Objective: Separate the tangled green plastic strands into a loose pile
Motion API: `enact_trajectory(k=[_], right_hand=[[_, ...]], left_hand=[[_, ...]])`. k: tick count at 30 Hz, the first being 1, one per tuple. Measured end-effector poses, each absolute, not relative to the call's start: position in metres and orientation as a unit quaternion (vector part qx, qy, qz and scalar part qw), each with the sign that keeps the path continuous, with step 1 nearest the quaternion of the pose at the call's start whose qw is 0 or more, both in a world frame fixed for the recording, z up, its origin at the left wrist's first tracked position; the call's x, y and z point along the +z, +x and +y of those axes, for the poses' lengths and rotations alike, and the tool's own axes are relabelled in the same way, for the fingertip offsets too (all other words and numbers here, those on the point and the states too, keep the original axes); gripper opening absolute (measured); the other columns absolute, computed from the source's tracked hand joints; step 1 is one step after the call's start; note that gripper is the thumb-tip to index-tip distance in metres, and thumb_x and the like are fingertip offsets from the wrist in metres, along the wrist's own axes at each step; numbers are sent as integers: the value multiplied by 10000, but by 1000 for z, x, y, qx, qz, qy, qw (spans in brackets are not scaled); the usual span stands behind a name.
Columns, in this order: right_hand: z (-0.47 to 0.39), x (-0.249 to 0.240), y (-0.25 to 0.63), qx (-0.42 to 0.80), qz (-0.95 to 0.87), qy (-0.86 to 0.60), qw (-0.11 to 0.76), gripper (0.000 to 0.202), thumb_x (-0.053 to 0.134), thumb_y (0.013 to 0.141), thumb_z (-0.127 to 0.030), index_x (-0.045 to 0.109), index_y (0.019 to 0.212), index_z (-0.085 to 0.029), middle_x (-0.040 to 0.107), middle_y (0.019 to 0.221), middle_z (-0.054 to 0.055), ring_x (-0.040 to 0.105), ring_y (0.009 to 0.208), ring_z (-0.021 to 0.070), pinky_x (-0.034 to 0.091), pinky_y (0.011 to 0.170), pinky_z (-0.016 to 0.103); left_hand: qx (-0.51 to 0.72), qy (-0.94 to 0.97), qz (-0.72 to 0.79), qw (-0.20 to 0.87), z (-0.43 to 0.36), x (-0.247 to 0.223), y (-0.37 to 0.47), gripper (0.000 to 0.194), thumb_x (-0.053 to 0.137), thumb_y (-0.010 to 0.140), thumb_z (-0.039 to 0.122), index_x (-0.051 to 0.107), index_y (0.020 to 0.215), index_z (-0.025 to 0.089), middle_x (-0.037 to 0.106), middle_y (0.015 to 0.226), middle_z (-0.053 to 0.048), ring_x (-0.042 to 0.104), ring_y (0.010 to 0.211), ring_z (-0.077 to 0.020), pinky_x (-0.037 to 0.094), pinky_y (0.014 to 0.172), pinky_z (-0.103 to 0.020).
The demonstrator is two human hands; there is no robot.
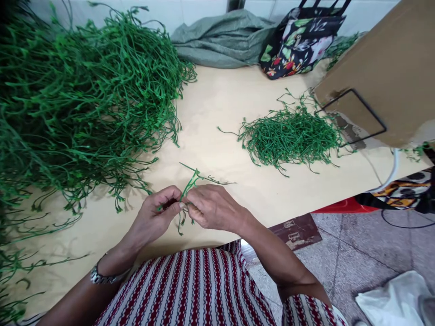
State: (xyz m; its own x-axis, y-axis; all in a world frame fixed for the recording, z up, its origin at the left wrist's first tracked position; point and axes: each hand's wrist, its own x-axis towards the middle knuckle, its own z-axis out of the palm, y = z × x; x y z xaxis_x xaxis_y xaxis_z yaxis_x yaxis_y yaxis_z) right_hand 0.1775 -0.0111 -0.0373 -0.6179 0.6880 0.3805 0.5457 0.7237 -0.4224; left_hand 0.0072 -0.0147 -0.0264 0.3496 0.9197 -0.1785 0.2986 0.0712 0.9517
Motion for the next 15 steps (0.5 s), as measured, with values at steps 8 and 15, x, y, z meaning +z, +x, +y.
enact_trajectory(k=[8,15], right_hand=[[-12,-38,175,143,-871,-363,299,152,412,791,-96,515,694,-150,489,591,-7,414,546,94,371,546,227],[-18,-48,173,524,-650,-431,343,92,486,775,-223,534,763,-146,564,703,-2,447,549,54,368,499,171]], left_hand=[[301,581,469,593,-10,-27,6,134,517,700,157,451,584,157,427,629,23,394,609,-105,308,584,-236],[352,443,477,672,-12,-28,9,172,606,605,167,461,516,144,403,530,48,356,536,-77,274,525,-215]])
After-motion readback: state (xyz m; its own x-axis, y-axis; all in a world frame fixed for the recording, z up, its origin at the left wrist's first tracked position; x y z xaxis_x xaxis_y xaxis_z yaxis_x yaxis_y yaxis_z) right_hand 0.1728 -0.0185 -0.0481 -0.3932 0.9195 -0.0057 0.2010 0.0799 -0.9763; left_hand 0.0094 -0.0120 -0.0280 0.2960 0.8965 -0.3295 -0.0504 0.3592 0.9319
